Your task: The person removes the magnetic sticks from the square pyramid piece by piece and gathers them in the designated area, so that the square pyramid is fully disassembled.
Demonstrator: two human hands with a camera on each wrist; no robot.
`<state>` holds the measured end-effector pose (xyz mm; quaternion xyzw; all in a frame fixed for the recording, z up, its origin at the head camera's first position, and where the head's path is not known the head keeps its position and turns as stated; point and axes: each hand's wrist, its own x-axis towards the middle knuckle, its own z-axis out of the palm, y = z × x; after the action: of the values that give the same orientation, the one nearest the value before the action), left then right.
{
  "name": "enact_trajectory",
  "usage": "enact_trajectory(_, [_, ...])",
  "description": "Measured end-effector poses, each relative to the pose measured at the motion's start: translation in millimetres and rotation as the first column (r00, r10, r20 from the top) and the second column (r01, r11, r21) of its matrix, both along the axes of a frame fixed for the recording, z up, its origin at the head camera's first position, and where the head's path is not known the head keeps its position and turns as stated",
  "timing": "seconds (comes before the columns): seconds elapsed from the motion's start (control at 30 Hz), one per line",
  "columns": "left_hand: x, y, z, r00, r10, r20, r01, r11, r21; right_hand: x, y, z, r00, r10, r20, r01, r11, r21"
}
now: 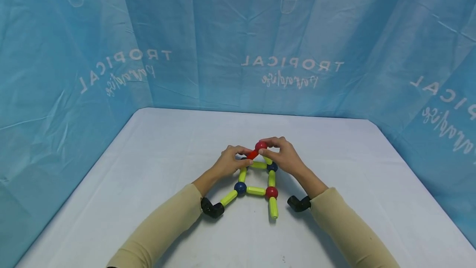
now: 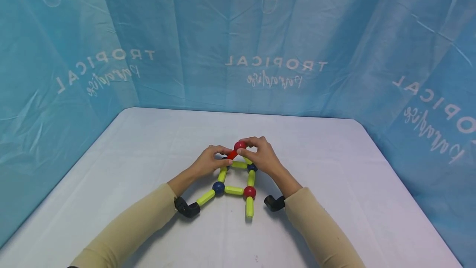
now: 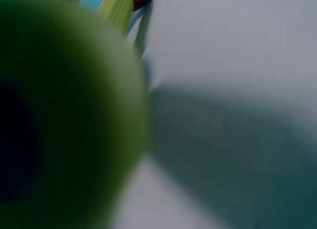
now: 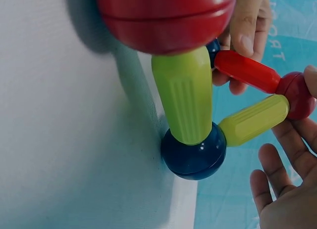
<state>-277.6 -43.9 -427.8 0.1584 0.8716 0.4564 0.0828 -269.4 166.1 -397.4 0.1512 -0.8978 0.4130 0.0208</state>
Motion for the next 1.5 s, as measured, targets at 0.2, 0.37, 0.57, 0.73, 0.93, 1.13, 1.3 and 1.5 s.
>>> enact_trajectory(0.2, [-2.2, 4.6, -3.4, 1.0, 0.01, -0.029, -0.01, 1.0, -0.003, 0.1, 0.2, -2.5, 1.0, -0.003, 0.009, 0.003, 1.0, 0.001])
enact_trajectory(0.37, [-1.2, 5.5, -6.1, 0.997, 0.042, -0.06, -0.044, 0.999, -0.025, 1.9, -0.5, -3.0, 1.0, 0.0, 0.007, 0.0, 1.0, 0.002])
enact_trajectory(0.57, [2.2, 4.7, -9.2, 0.994, 0.085, -0.076, -0.084, 0.996, 0.007, 3.1, -0.1, -4.1, 1.0, -0.008, -0.013, 0.008, 1.0, -0.011])
enact_trajectory(0.73, [3.9, -1.3, -13.3, 0.986, 0.138, -0.093, -0.129, 0.987, 0.099, 2.5, 5.1, -3.6, 0.998, -0.059, 0.004, 0.059, 0.998, -0.035])
enact_trajectory(0.93, [5.4, -13.7, -14.9, 0.981, 0.154, -0.116, -0.136, 0.979, 0.15, 1.6, 10.9, -3.4, 0.997, -0.074, 0.015, 0.075, 0.996, -0.045])
enact_trajectory(1.13, [7.5, -28.7, -15.0, 0.984, 0.153, -0.086, -0.143, 0.983, 0.112, 1.9, 15.6, -2.1, 0.996, -0.085, 0.014, 0.085, 0.994, -0.065])
enact_trajectory(1.3, [6.9, -40.7, -16.2, 0.989, 0.131, -0.075, -0.127, 0.99, 0.055, 2.1, 17.0, -1.9, 0.997, -0.082, 0.018, 0.083, 0.993, -0.08])
enact_trajectory(1.5, [9.3, -55.3, -12.0, 0.991, 0.109, -0.072, -0.11, 0.994, 0.0, 3.7, 19.8, -1.2, 0.996, -0.078, 0.037, 0.081, 0.991, -0.105])
